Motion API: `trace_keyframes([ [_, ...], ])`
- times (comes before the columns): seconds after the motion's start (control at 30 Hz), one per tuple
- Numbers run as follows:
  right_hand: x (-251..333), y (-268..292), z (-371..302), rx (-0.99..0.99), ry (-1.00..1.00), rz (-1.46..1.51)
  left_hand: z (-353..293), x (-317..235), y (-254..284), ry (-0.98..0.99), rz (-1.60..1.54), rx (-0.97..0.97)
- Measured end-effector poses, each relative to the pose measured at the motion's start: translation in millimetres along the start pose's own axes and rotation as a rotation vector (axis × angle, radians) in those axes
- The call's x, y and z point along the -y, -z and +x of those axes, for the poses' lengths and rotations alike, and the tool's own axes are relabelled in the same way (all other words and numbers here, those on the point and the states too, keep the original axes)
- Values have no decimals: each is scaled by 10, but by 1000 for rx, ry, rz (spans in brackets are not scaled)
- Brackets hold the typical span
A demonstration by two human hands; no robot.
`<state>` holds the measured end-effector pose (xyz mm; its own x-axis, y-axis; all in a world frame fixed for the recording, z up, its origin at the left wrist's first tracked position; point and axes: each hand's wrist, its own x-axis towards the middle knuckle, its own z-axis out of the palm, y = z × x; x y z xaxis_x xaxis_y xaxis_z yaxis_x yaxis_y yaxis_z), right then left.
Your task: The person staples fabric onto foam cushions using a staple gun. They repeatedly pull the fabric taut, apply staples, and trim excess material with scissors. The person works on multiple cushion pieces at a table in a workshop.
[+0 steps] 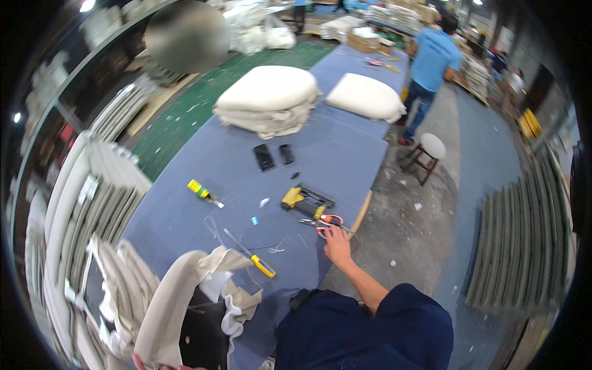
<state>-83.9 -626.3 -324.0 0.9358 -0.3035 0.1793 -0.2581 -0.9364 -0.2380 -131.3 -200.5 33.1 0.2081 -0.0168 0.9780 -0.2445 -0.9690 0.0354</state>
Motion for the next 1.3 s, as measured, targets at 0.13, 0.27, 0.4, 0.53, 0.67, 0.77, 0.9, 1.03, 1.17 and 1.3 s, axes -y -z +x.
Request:
trace_keyframes([
  [0.13, -108, -220, 0, -17, -15, -39, 34, -270, -100, 119, 145, -1],
  [0.27, -84, -162, -17, 70, -41, 11, 16, -202, -93, 34, 184, 5],
  [0.4, -146, -109, -16, 91, -63, -18, -32, -155, -205, -10, 192, -40],
  [0.53, -54, -161, 319, 233, 27, -68, 14, -286, -148, 18, 260, -71],
  [0.67, -71, -37, 210, 124, 71, 35, -27, -188, -229, -96, 246, -38],
  [0.77, 82, 206, 109, 92, 112, 136, 117, -262, -300, -4, 263, -15],
  [0.9, 351, 385, 160, 222, 34, 545, -116, -62, -291, 199, 290, 70],
  [1.03, 625, 603, 333, 416, -133, 867, 10, -128, -270, 120, 294, 37],
  [1.17, 812, 698, 371, 286, -37, 1297, -122, 5, -104, 40, 304, 46],
  [1.3, 956, 906, 489, 312, -1, 1687, -274, 186, -167, 96, 265, 73],
])
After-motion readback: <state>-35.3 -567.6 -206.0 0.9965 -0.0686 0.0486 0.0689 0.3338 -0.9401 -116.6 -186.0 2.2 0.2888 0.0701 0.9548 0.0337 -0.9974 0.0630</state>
